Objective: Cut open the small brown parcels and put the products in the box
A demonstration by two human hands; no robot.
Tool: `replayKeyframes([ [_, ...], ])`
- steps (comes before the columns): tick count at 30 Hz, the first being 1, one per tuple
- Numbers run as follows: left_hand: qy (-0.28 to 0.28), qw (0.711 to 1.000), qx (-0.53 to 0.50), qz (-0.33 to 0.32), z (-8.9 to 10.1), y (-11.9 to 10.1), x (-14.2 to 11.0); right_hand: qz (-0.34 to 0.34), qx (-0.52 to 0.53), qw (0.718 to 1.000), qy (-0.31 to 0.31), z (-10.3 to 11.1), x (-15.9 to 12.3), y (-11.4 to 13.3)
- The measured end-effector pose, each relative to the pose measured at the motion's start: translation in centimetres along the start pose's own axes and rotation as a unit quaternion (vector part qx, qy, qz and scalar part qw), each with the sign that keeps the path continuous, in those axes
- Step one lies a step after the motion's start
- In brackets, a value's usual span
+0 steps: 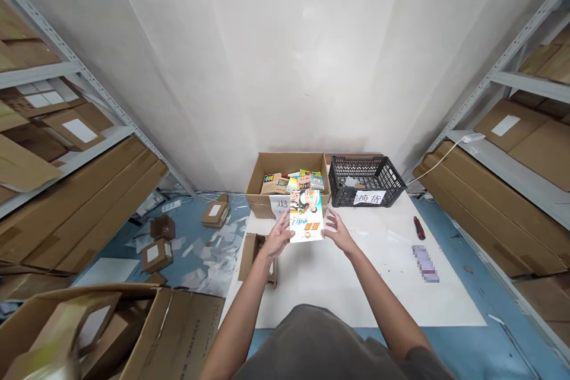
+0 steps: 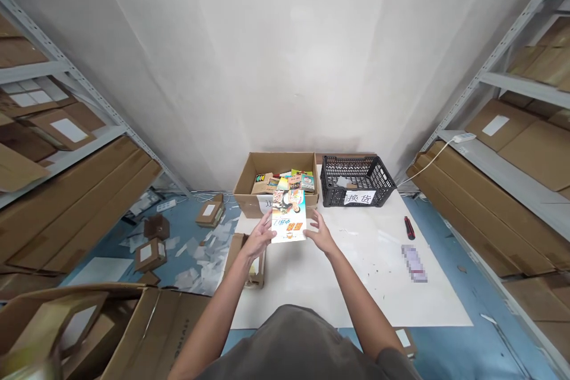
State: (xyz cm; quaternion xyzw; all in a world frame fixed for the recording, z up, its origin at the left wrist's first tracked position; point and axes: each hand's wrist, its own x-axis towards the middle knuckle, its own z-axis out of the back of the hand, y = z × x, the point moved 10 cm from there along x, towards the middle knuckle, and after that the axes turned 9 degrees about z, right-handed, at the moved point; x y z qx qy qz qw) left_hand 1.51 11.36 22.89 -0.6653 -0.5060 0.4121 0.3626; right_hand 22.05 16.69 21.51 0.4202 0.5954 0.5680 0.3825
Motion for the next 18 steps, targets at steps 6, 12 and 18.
replayKeyframes([
  [6, 0.013, 0.999, -0.009, 0.042, -1.3, 2.2, -0.4, -0.072, 0.175, 0.980, 0.066, 0.0, -1.5, -1.9],
  [12, 0.021, 0.997, -0.005, 0.078, -2.3, 3.5, -0.5, -0.104, 0.197, 0.972, 0.072, 1.2, -1.5, -3.3],
  [18, -0.043, 0.997, -0.028, 0.058, 0.6, 2.4, 0.2, -0.117, 0.198, 0.967, 0.110, -0.5, 1.9, -3.4],
])
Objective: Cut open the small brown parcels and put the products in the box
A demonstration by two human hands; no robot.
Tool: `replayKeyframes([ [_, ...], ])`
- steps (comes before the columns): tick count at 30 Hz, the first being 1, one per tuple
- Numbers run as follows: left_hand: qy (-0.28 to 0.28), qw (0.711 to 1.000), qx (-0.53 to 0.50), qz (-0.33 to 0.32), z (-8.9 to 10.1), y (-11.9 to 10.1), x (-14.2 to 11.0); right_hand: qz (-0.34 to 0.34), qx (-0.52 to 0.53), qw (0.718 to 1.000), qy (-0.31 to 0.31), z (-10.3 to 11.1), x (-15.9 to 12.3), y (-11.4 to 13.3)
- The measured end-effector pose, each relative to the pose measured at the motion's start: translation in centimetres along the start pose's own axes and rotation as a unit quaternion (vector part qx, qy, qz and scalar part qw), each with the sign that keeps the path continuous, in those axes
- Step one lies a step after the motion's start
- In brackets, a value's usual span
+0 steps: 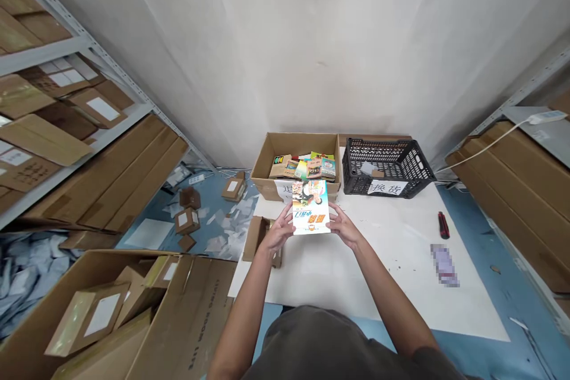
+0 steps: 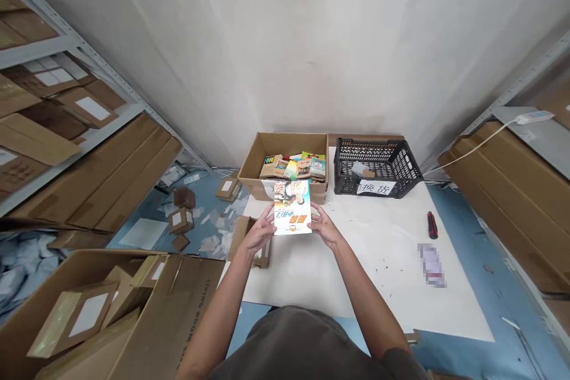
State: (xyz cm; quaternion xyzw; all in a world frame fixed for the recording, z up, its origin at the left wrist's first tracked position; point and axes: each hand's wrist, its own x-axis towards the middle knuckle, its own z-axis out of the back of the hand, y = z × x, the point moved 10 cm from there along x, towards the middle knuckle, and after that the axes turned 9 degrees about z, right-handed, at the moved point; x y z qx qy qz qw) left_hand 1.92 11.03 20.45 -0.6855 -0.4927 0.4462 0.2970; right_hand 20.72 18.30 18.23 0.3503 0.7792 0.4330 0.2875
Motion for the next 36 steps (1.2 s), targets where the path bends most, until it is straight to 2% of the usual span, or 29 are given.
replayKeyframes([
  [3, -0.015, 1.000, -0.003, -0.015, 2.6, -1.5, 1.1, 0.000, -0.012, 1.000, 0.017, -1.6, 3.1, 0.2],
  [7, -0.015, 0.999, -0.012, -0.034, 7.0, -4.0, 3.5, -0.002, -0.031, 0.999, 0.021, -3.9, 8.4, 0.2],
  [11, -0.027, 0.998, -0.015, -0.055, 12.1, -7.1, 7.1, 0.003, -0.039, 0.999, 0.012, -6.2, 15.1, 0.2],
  [15, -0.063, 0.994, 0.019, -0.091, 17.1, -11.3, 11.6, 0.029, -0.053, 0.998, 0.002, -8.6, 22.6, 0.9],
  [17, -0.122, 0.987, 0.047, -0.095, 20.0, -13.3, 13.9, 0.043, -0.080, 0.996, -0.019, -9.2, 26.0, 1.3],
  [19, -0.226, 0.966, 0.095, -0.082, 23.3, -14.6, 15.4, 0.056, -0.133, 0.987, -0.076, -8.5, 28.5, 1.8],
  [21, -0.321, 0.931, 0.153, -0.079, 25.8, -15.5, 15.7, 0.062, -0.184, 0.971, -0.138, -7.0, 29.6, 1.9],
  [22, -0.346, 0.917, 0.178, -0.087, 26.4, -15.7, 15.6, 0.064, -0.202, 0.964, -0.158, -6.3, 29.6, 1.8],
  [23, -0.355, 0.908, 0.197, -0.101, 26.7, -15.6, 15.4, 0.069, -0.214, 0.960, -0.167, -5.7, 29.2, 1.6],
  [25, -0.338, 0.907, 0.211, -0.134, 26.2, -14.8, 14.6, 0.082, -0.230, 0.956, -0.162, -4.8, 27.8, 0.8],
  [29, -0.286, 0.920, 0.208, -0.171, 23.7, -12.1, 12.5, 0.112, -0.250, 0.952, -0.139, -2.5, 23.3, -1.1],
  [33, -0.231, 0.932, 0.231, -0.159, 18.9, -9.2, 12.0, 0.126, -0.255, 0.951, -0.123, 0.5, 18.4, -2.8],
  [36, -0.170, 0.942, 0.269, -0.108, 14.2, -4.6, 12.6, 0.101, -0.267, 0.948, -0.138, 4.6, 14.0, -4.7],
])
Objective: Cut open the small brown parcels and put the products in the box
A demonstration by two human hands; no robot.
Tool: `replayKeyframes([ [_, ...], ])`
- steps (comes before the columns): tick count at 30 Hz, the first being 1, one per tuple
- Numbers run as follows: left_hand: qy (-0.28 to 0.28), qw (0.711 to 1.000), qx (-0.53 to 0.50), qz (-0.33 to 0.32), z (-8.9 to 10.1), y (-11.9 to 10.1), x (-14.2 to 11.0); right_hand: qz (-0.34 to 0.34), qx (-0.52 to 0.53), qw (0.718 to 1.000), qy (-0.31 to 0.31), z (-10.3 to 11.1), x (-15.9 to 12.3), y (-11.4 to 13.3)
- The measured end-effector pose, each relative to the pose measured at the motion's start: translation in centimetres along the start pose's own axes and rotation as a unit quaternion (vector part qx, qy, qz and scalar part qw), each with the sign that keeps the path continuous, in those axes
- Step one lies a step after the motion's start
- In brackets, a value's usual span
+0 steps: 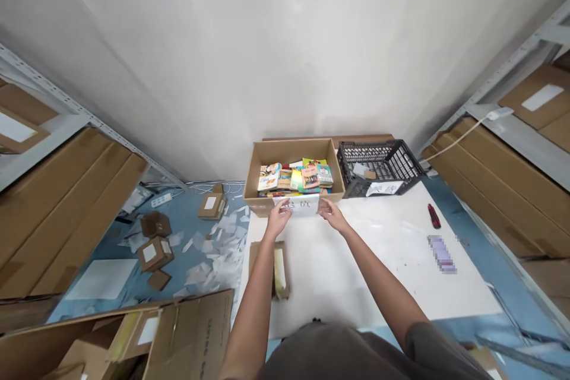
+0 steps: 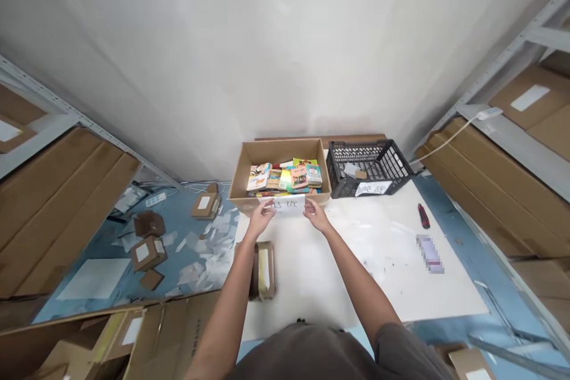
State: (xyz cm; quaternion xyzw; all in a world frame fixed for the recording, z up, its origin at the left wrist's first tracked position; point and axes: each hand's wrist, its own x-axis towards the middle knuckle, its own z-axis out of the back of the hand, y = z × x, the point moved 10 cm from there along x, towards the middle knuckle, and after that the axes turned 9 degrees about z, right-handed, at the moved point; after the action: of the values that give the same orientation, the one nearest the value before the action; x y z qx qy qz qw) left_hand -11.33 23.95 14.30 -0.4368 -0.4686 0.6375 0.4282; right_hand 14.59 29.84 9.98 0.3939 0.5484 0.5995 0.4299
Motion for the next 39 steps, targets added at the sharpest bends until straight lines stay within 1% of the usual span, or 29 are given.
replayKeyframes([
  [1, 0.021, 1.000, 0.016, 0.013, -2.2, 1.0, -1.0, -0.012, -0.011, 1.000, -0.004, 1.5, -1.5, -1.4],
  [3, 0.048, 0.997, 0.046, 0.040, -6.5, 3.9, -3.5, -0.037, -0.038, 0.999, -0.007, 4.5, -4.9, -4.6],
  [5, 0.064, 0.993, 0.077, 0.069, -10.4, 7.6, -6.5, -0.065, -0.080, 0.995, -0.004, 7.2, -8.6, -8.2],
  [7, 0.070, 0.985, 0.113, 0.105, -13.9, 11.8, -9.6, -0.099, -0.142, 0.985, 0.009, 9.4, -12.6, -12.1],
  [9, 0.067, 0.974, 0.158, 0.145, -16.7, 15.9, -12.6, -0.133, -0.217, 0.967, 0.029, 11.1, -16.6, -15.5],
  [11, 0.066, 0.958, 0.214, 0.178, -19.0, 19.4, -15.3, -0.166, -0.292, 0.941, 0.045, 12.3, -20.4, -18.3],
  [13, 0.068, 0.936, 0.282, 0.198, -20.8, 22.0, -17.6, -0.199, -0.356, 0.911, 0.060, 12.8, -23.9, -20.3],
  [14, 0.066, 0.923, 0.320, 0.204, -21.3, 22.9, -18.6, -0.213, -0.381, 0.897, 0.071, 12.8, -25.5, -21.1],
  [16, 0.060, 0.890, 0.396, 0.217, -21.8, 24.3, -20.2, -0.223, -0.413, 0.877, 0.103, 11.9, -28.0, -21.9],
  [17, 0.060, 0.874, 0.428, 0.223, -21.7, 24.7, -20.8, -0.216, -0.418, 0.874, 0.122, 11.2, -29.0, -22.0],
  [19, 0.068, 0.850, 0.467, 0.233, -21.3, 25.3, -21.8, -0.187, -0.411, 0.879, 0.154, 9.9, -30.4, -21.8],
  [20, 0.070, 0.847, 0.470, 0.238, -20.8, 25.4, -22.2, -0.175, -0.406, 0.883, 0.157, 9.6, -30.9, -21.5],
  [22, 0.048, 0.860, 0.437, 0.259, -18.9, 25.5, -22.9, -0.173, -0.405, 0.889, 0.130, 10.2, -31.3, -21.1],
  [24, 0.001, 0.879, 0.384, 0.284, -16.4, 25.6, -23.5, -0.202, -0.407, 0.887, 0.080, 11.5, -31.4, -21.2],
  [25, -0.018, 0.885, 0.360, 0.293, -15.4, 25.6, -23.8, -0.215, -0.401, 0.888, 0.063, 11.8, -31.2, -21.4],
  [26, -0.029, 0.891, 0.341, 0.298, -14.7, 25.6, -24.0, -0.220, -0.386, 0.894, 0.058, 11.6, -30.8, -21.5],
  [27, -0.032, 0.897, 0.325, 0.298, -14.5, 25.5, -24.2, -0.214, -0.363, 0.904, 0.063, 10.7, -30.3, -21.5],
  [28, -0.027, 0.903, 0.310, 0.296, -14.8, 25.4, -24.2, -0.202, -0.333, 0.918, 0.078, 9.4, -29.6, -21.4],
  [29, -0.018, 0.912, 0.289, 0.291, -15.4, 25.2, -24.2, -0.184, -0.297, 0.932, 0.098, 7.6, -28.9, -21.1],
  [31, 0.012, 0.931, 0.239, 0.275, -17.5, 24.5, -24.0, -0.147, -0.223, 0.955, 0.132, 3.9, -27.6, -19.8],
  [33, 0.045, 0.949, 0.187, 0.252, -19.7, 23.2, -23.6, -0.115, -0.175, 0.969, 0.130, 1.3, -26.4, -17.9],
  [34, 0.059, 0.955, 0.166, 0.238, -20.4, 22.4, -23.4, -0.099, -0.162, 0.975, 0.117, 0.5, -25.8, -16.7],
  [35, 0.071, 0.961, 0.144, 0.226, -20.5, 21.5, -23.1, -0.086, -0.154, 0.979, 0.102, 0.1, -25.2, -15.5],
  [36, 0.083, 0.966, 0.116, 0.213, -20.1, 20.5, -22.9, -0.074, -0.149, 0.982, 0.087, 0.0, -24.6, -14.3],
  [37, 0.092, 0.972, 0.083, 0.201, -19.1, 19.4, -22.6, -0.065, -0.148, 0.984, 0.071, 0.0, -23.9, -12.9],
  [38, 0.094, 0.977, 0.047, 0.187, -17.3, 18.2, -22.3, -0.057, -0.149, 0.986, 0.051, 0.2, -23.0, -11.4],
  [39, 0.086, 0.982, 0.013, 0.171, -14.8, 17.0, -22.0, -0.051, -0.151, 0.987, 0.026, 0.5, -22.0, -9.9],
])
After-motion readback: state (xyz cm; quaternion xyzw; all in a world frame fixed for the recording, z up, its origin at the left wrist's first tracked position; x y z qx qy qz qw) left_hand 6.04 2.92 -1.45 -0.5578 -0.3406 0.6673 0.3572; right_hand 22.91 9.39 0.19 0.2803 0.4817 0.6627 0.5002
